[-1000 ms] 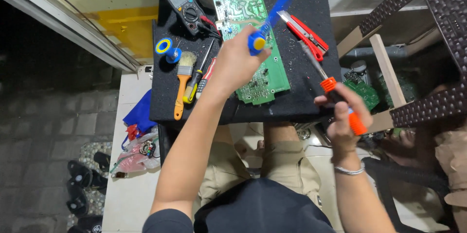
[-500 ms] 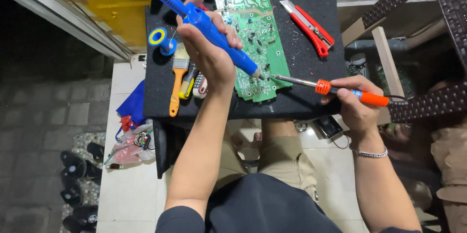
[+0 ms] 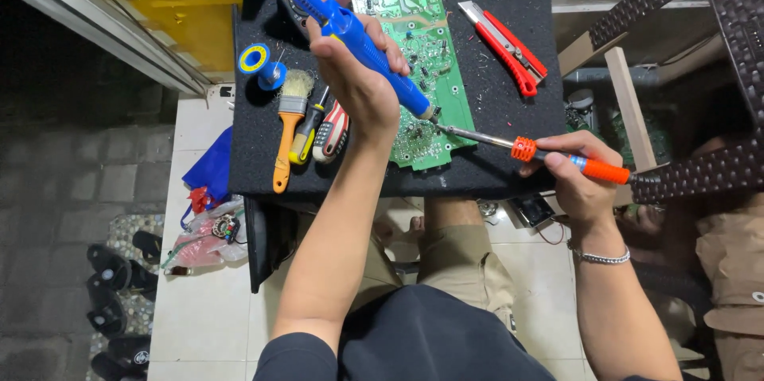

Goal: The person is desoldering electronic components from a large circuit board using a soldering iron and a manual desoldering pump, while also using a multimeter to test connections.

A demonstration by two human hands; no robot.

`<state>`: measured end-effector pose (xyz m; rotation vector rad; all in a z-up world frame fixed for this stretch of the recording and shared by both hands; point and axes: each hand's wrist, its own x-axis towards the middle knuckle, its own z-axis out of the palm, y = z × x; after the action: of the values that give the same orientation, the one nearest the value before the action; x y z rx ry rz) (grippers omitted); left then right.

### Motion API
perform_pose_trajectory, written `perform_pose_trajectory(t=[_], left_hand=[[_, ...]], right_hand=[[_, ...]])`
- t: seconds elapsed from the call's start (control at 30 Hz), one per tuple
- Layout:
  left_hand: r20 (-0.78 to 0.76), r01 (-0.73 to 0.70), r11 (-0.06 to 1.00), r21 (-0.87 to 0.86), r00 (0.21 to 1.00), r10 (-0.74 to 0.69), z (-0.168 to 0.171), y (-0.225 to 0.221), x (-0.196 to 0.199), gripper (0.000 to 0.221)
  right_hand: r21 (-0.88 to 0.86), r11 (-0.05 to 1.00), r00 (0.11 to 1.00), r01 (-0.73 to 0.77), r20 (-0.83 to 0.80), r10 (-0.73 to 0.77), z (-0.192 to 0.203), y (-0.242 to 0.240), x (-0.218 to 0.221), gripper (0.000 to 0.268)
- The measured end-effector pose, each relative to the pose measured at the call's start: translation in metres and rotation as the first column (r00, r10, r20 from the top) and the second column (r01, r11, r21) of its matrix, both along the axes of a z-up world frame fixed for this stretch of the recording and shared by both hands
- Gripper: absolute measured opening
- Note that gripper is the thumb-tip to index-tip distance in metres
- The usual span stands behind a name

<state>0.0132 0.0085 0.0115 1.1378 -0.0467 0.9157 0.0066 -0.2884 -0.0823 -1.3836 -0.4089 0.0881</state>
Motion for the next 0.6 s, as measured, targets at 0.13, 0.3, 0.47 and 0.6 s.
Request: perform_pose_trajectory(t=[0.13, 0.3, 0.47, 0.6], left_hand=[[0.003, 0.005, 1.000, 0.017, 1.000, -0.005, -0.0041, 0.0000, 0.0021, 0.077], [-0.005, -0.005, 1.000, 0.029, 1.000, 0.005, -0.0052, 0.0000, 0.0031, 0.078], [0.003, 0.024, 1.000, 0.003, 1.000, -0.024, 0.0016, -0.0023, -0.0008, 0.083], [0.005, 0.030, 1.000, -0.001, 1.000, -0.030, 0.0015, -0.0062, -0.0008, 0.085]], right_hand=[[-0.020, 1.000, 0.999, 0.009, 0.032, -0.008, 0.0015, 0.0011, -0.0007, 0.018], [-0.046, 0.999, 0.998, 0.002, 0.065, 0.001, 0.0046, 0.0028, -0.0025, 0.018], [-0.036, 0.999, 1.000, 0.014, 0.022, -0.013, 0.0024, 0.0013, -0.0016, 0.017], [-0.045, 0.999, 0.999, 0.017, 0.037, -0.016, 0.0030, 0.0022, -0.0022, 0.018]])
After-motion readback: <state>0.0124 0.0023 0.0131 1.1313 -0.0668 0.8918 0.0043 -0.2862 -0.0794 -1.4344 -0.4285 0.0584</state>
